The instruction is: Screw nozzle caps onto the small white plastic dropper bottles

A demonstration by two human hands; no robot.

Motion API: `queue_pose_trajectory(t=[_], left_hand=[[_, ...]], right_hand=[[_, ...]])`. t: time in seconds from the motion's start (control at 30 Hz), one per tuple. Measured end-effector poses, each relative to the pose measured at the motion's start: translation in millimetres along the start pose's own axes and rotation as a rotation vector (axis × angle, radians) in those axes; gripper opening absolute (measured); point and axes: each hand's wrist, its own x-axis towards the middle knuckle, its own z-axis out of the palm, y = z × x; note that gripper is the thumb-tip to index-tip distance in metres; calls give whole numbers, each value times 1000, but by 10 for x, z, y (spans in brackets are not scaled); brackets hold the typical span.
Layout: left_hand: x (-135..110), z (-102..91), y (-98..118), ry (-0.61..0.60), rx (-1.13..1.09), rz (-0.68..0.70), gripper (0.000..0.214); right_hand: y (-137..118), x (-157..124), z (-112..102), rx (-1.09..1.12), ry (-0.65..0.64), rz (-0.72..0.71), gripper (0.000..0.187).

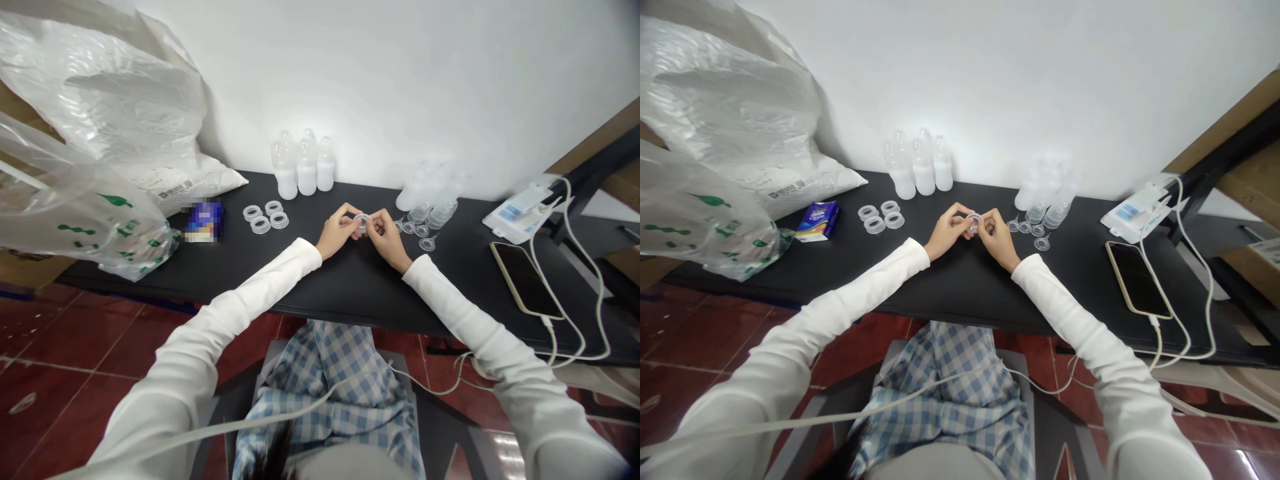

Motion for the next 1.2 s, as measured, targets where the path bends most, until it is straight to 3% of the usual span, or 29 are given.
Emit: queue_pose_trajectory(t=[0.8, 1.03, 1.2], left_hand=[[5, 3, -43, -24, 2, 13, 35], [56, -25, -77, -79, -21, -56, 37], [37, -41, -93, -117, -26, -26, 37]], right_hand=[[57, 17, 24, 127, 1, 135, 56], [30, 17, 19, 30, 3, 34, 50], [39, 20, 11, 30, 4, 9, 44]])
